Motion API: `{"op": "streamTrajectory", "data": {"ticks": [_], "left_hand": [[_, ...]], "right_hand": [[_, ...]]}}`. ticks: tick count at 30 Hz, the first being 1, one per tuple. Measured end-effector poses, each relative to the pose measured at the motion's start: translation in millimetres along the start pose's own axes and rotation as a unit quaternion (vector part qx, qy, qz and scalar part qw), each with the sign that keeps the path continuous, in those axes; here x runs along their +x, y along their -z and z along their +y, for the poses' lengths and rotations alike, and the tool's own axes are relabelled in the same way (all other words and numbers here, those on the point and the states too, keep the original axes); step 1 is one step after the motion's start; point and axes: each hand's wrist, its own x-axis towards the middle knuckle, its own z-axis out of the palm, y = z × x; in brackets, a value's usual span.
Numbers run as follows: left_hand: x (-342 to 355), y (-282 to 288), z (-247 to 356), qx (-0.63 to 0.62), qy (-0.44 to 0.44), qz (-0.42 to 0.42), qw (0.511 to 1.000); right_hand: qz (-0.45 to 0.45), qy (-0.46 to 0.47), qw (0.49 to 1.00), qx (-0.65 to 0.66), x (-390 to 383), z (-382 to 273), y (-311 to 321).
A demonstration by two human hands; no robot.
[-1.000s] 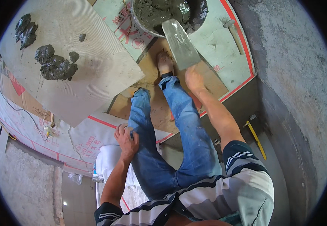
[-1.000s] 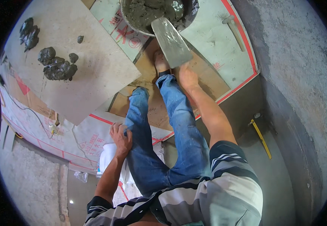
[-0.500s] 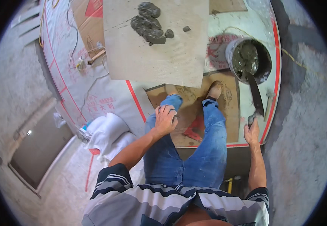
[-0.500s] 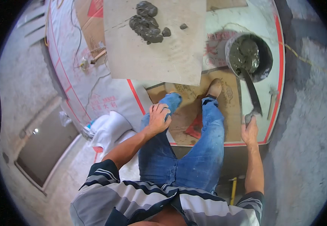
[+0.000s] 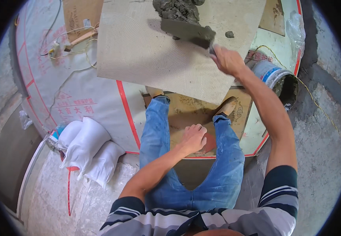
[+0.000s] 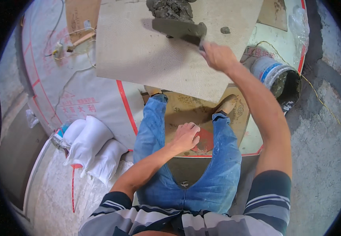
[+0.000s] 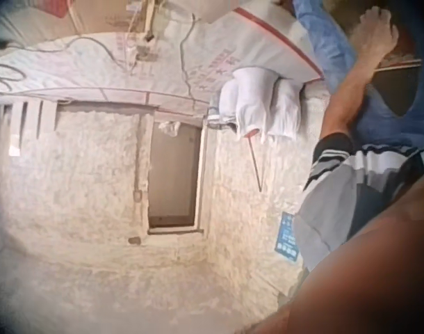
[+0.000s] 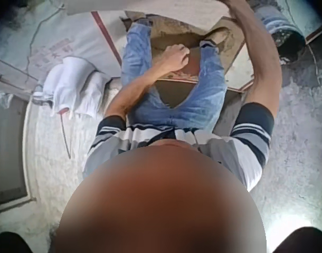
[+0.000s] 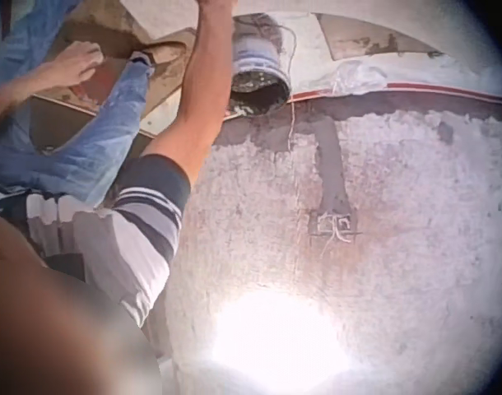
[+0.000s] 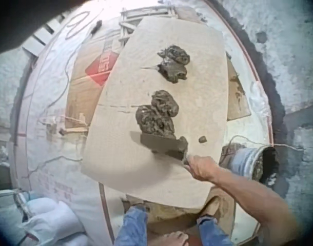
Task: Spreading mortar on the back of a large floor tile using a trowel.
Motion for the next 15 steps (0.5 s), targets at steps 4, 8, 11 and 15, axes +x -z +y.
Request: {"op": "streamTrajectory", "data": {"ticks": [4, 8, 11, 15], "left_hand": [[13, 28, -29, -0.055, 0.027, 0.002, 0.998], [35, 44, -36, -0.089, 0.045, -0.04, 0.994], [42, 50, -31, -0.112, -0.003, -0.059, 0.992], [38, 62, -33, -0.11, -0.009, -0.112, 0.988]], "right_hand": [[0.002, -0.049, 0.995, -0.083, 91, 24, 7], [0.107, -0.03, 0.988, -0.109, 161, 76, 21], [0.148, -0.177, 0.972, -0.04, 209, 99, 37], [0.063, -0.327, 0.868, 0.369, 209, 78, 44]]}}
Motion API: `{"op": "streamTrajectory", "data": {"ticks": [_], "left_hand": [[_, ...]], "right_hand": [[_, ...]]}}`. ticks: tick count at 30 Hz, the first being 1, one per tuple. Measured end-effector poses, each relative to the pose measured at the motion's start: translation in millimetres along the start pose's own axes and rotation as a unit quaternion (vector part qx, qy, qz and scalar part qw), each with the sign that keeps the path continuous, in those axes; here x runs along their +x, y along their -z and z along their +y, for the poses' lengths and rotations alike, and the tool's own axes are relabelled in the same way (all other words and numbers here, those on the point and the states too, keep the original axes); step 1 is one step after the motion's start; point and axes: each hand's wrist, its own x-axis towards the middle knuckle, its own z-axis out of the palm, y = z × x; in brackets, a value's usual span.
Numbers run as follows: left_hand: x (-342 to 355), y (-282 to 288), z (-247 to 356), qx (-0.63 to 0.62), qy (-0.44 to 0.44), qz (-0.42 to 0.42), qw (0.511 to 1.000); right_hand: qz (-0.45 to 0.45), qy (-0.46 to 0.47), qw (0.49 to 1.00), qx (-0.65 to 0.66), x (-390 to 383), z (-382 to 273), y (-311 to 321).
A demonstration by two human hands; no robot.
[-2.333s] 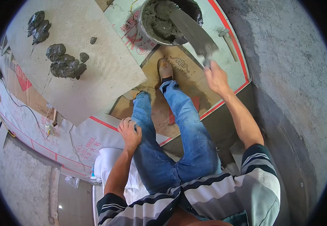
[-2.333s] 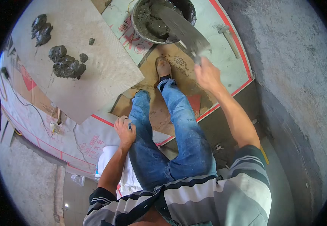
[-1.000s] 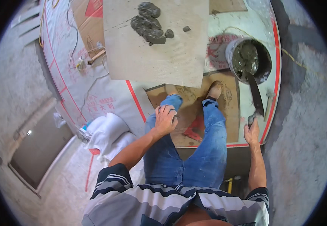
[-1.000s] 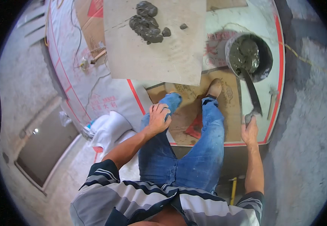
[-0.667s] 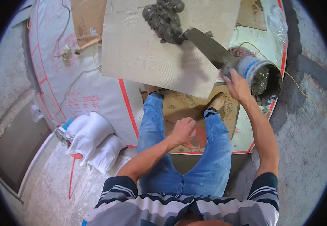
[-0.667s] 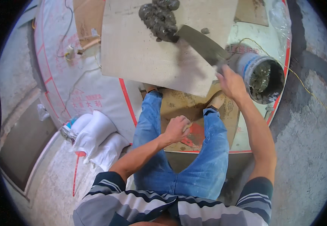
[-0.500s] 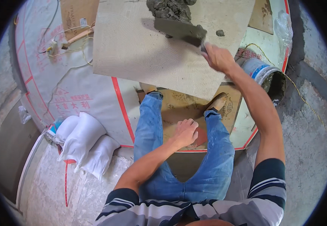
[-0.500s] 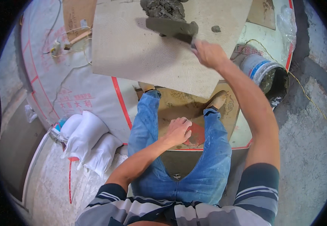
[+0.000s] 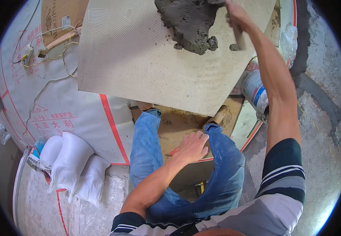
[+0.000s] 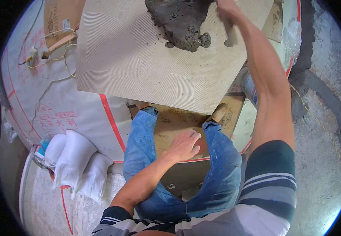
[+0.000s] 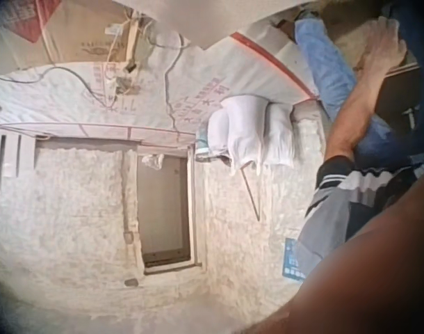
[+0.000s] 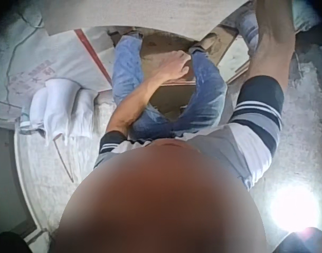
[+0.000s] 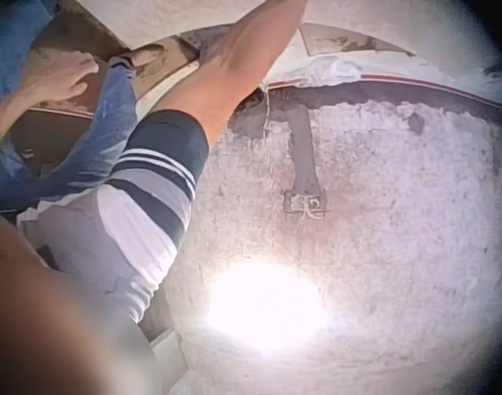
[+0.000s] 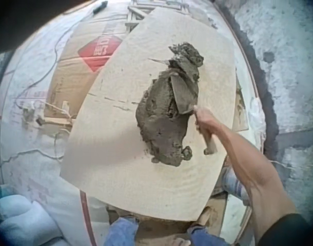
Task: Spreading mortar on the back of a large floor tile using a trowel.
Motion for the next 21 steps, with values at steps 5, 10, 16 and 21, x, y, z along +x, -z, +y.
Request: {"op": "streamTrajectory", "data": {"ticks": [5, 10, 16, 21], "left_hand": [[8, -1, 2, -0.005, -0.016, -0.01, 1.0], [16, -11, 5, 0.023, -0.001, -0.071, 0.997], [7, -22, 12, 0.041, -0.022, -0.202, 0.978], [-2, -35, 11, 0.036, -0.012, -0.224, 0.974]], "right_hand": [[-0.122, -0.021, 0.992, 0.021, -100, 42, -52], [-0.108, 0.141, 0.936, -0.305, -144, 107, -21], [0.001, -0.13, 0.991, 0.011, -231, 178, -62], [-0.016, -0.136, 0.912, 0.386, -226, 145, -218]]}}
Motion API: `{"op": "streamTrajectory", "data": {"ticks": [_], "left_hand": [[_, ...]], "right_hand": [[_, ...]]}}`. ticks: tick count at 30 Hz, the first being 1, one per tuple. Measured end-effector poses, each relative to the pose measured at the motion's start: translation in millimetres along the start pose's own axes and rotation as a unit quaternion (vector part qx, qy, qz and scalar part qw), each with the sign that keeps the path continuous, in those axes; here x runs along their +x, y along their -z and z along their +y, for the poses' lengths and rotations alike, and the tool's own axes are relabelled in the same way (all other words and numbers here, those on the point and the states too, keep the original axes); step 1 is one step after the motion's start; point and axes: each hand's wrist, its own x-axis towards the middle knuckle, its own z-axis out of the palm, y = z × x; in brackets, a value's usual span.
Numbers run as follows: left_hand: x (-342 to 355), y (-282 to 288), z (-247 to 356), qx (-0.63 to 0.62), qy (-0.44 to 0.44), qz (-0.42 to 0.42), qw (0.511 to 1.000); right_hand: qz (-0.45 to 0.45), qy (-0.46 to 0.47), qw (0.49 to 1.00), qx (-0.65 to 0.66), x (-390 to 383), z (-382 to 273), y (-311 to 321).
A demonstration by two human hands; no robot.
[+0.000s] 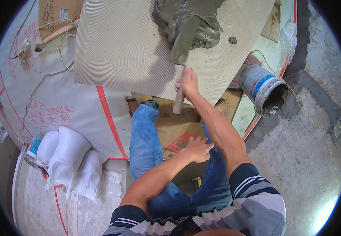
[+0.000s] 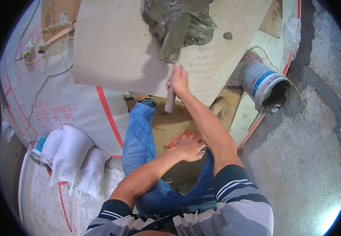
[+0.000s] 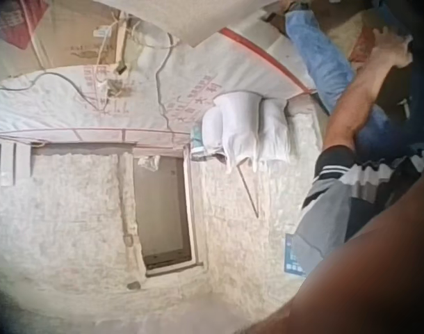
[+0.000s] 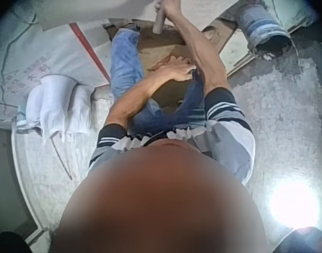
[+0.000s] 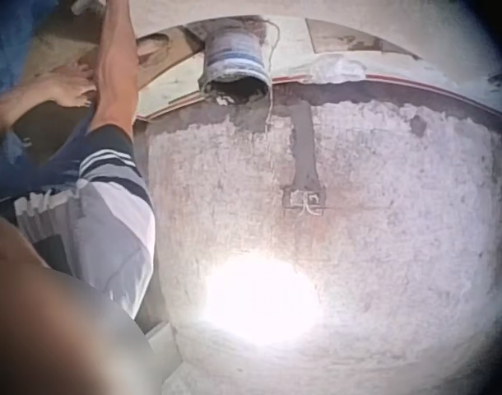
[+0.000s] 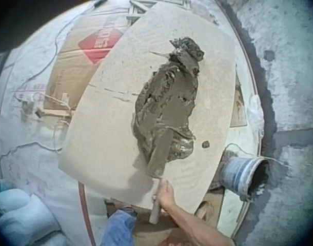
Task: Spreading mortar on the back of a large floor tile using a trowel.
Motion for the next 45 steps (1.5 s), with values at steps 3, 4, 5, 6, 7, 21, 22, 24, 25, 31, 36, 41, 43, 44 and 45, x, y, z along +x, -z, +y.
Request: {"op": "streamTrajectory", "data": {"ticks": [3, 4, 5, 6, 7, 21, 22, 24, 25, 31, 36, 41, 43, 44, 45], "left_hand": [[-2, -1, 3, 0.003, -0.01, 0.014, 1.0], [-3, 2, 2, 0.007, -0.006, -0.001, 1.0], [-2, 8, 1, 0.01, 0.001, -0.016, 1.0], [-2, 14, -1, 0.018, -0.003, -0.008, 1.0], [-4, 18, -1, 0.011, 0.003, -0.005, 1.0], [-31, 79, -39, -0.071, -0.014, 0.131, 0.989], [-31, 85, -43, -0.072, 0.016, 0.138, 0.988], [-34, 83, -44, -0.073, 0.051, 0.126, 0.988], [-31, 87, -44, -0.072, 0.049, 0.13, 0.988], [-9, 105, -37, -0.067, 0.085, 0.22, 0.969], [3, 106, -24, -0.024, 0.075, 0.249, 0.965], [-2, 118, -18, -0.034, 0.078, 0.236, 0.968], [-1, 121, -13, -0.034, 0.051, 0.272, 0.96], [-3, 119, -8, -0.051, 0.047, 0.276, 0.959], [-1, 119, -5, -0.065, 0.031, 0.255, 0.964]], "right_hand": [[-0.079, 0.001, 0.976, -0.202, 2, -36, -8], [-0.076, 0.124, 0.916, -0.375, 5, -59, -7], [-0.069, 0.22, 0.81, -0.539, 13, -87, -5], [-0.099, 0.18, 0.738, -0.643, 25, -120, 0], [-0.106, 0.205, 0.623, -0.748, 40, -152, 5], [-0.1, 0.153, 0.742, -0.645, 20, -131, -52], [-0.101, 0.18, 0.687, -0.696, 15, -133, -42], [-0.084, 0.199, 0.606, -0.765, 30, -166, -18], [-0.082, 0.226, 0.576, -0.781, 44, -192, -4], [0.072, 0.283, 0.546, -0.785, 128, -350, 56], [0.114, 0.345, 0.498, -0.788, 211, -434, 93], [0.14, 0.277, 0.697, -0.646, 268, -480, 83], [0.07, 0.111, 0.913, -0.387, 262, -478, 62], [0.066, 0.106, 0.911, -0.393, 254, -458, 49], [0.028, 0.088, 0.936, -0.341, 244, -443, 32]]}}
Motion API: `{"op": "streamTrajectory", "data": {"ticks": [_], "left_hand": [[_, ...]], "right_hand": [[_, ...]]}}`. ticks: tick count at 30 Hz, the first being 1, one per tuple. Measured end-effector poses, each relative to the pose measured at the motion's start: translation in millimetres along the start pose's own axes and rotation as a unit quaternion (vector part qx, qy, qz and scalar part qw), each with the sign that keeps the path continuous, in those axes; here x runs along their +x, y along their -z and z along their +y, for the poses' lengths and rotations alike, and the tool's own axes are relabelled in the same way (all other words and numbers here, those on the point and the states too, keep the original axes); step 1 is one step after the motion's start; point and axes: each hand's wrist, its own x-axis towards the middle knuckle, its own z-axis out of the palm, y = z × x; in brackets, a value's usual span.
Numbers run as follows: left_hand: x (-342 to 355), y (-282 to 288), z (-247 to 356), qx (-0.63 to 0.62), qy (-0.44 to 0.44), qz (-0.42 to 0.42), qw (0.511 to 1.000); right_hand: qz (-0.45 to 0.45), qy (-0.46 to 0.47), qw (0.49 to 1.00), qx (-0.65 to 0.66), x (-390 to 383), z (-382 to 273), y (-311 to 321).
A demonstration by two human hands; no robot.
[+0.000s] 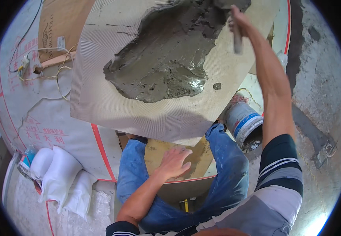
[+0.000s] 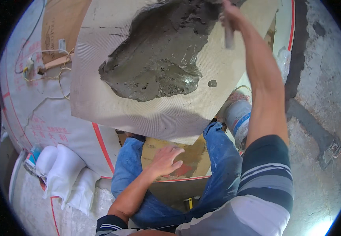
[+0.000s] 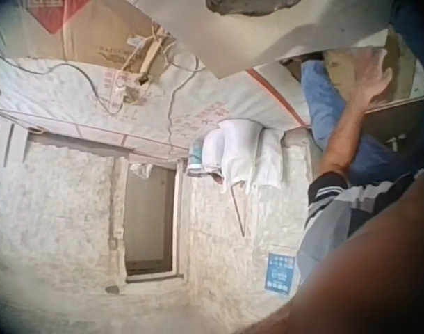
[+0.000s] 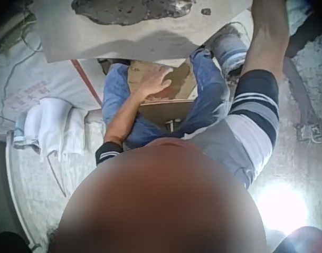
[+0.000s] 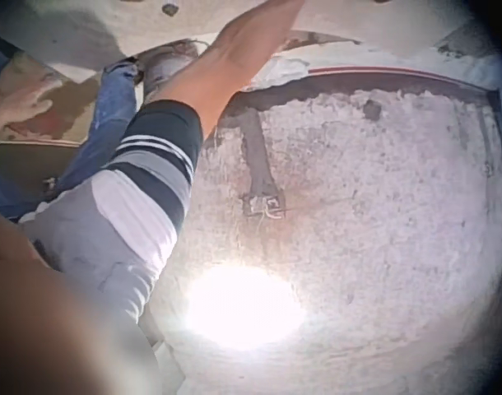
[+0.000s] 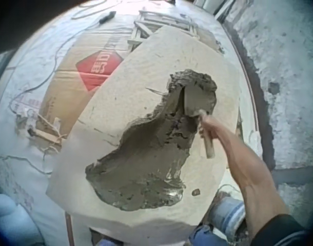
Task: Spreading mortar on the back of a large floor tile using a trowel.
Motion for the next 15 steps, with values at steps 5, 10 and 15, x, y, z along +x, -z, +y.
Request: {"op": "streamTrajectory", "data": {"ticks": [5, 10, 15], "left_hand": [[5, 0, 2, -0.026, -0.02, -0.004, 0.999], [19, -2, -9, -0.014, 0.002, -0.009, 1.0], [18, -11, -11, -0.023, -0.005, 0.023, 0.999]], "right_hand": [[-0.081, 0.05, 0.993, -0.075, -65, 4, -106], [-0.071, 0.233, 0.904, -0.351, -119, 44, -142], [0.011, 0.198, 0.87, -0.452, -89, 75, -10]]}}
